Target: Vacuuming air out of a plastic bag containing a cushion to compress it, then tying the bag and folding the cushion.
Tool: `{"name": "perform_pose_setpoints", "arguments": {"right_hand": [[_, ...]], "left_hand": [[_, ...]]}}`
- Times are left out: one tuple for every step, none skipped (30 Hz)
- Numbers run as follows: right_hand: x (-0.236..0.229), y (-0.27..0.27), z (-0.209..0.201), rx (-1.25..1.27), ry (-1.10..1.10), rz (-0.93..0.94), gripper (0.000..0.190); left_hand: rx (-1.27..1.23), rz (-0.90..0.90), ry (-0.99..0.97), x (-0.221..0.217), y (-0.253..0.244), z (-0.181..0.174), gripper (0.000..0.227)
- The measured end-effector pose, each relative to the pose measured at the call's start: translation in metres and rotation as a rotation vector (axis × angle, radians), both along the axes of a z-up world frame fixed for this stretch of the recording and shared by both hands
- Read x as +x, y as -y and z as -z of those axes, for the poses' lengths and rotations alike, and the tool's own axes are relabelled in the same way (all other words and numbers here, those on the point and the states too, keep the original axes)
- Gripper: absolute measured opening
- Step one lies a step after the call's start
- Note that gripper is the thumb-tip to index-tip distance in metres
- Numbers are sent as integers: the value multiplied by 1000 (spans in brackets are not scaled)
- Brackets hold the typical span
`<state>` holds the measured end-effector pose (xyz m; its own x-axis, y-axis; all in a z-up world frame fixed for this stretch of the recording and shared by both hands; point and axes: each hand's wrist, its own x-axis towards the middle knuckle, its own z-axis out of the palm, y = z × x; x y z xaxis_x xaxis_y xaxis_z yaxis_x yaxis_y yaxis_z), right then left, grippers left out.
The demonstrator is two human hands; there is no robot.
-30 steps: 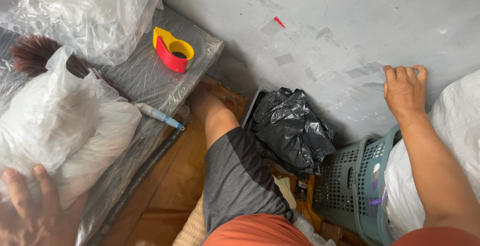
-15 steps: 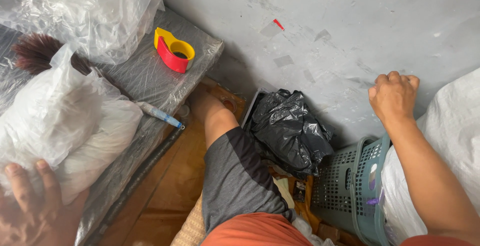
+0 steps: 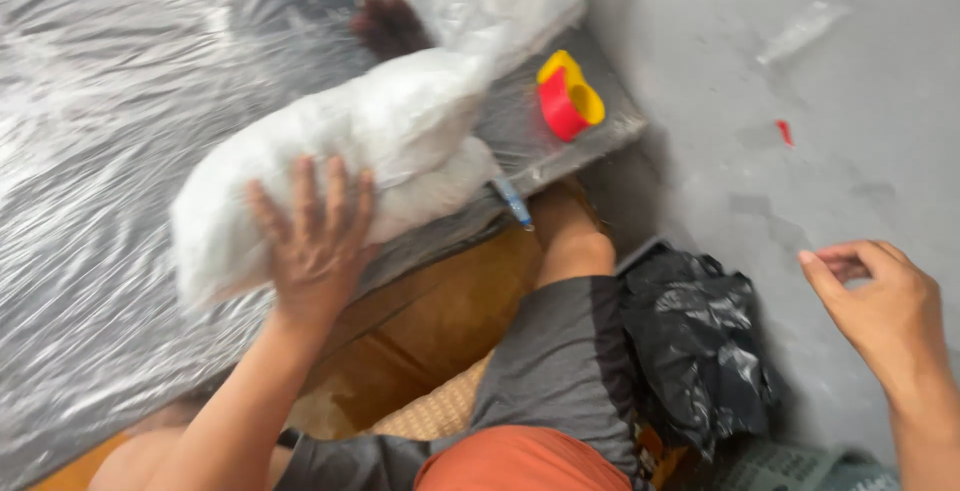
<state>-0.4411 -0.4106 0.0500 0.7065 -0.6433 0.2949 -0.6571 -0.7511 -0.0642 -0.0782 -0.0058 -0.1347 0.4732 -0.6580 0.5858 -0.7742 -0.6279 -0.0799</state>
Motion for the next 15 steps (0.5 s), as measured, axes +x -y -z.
{"name": "perform_pose_setpoints", "arguments": {"right_hand": [[16, -2, 2, 8, -4, -55, 14], [32, -3, 4, 83, 2, -16, 16], [39, -5, 3, 148, 6, 45, 19], [62, -13, -5, 145, 1, 13, 19], [79, -23, -15, 223, -21, 9, 18], [95, -33, -25, 301, -44, 5, 18], [113, -39, -34, 296, -48, -6, 18], [130, -45, -43, 389, -25, -89, 16], [146, -52, -51, 484, 0, -172, 15], [168, -65, -63, 481, -4, -180, 15], [189, -79, -75, 473, -39, -234, 14], [209, -92, -86, 465, -73, -287, 13], [231, -110, -97, 460, -73, -293, 13], [253, -129, -108, 476, -74, -380, 14], [275, -148, -119, 490, -72, -469, 15]], "left_hand": [[8, -55, -4, 0, -1, 1, 97], [84, -140, 140, 0, -1, 3, 84], [152, -201, 282, 2, 7, 5, 73], [154, -233, 275, 1, 5, 4, 73], [118, -197, 252, 0, 6, 4, 74], [81, -162, 228, -1, 8, 3, 75], [78, -174, 226, -1, 8, 4, 75], [78, -174, 224, -1, 9, 4, 77], [79, -170, 224, 0, 10, 5, 79], [77, -180, 221, 0, 11, 7, 79], [96, -203, 245, 0, 11, 9, 78], [116, -226, 268, 0, 12, 10, 78], [112, -233, 269, -1, 13, 10, 78], [99, -233, 263, -2, 13, 9, 75], [84, -235, 260, -2, 13, 7, 73]]}}
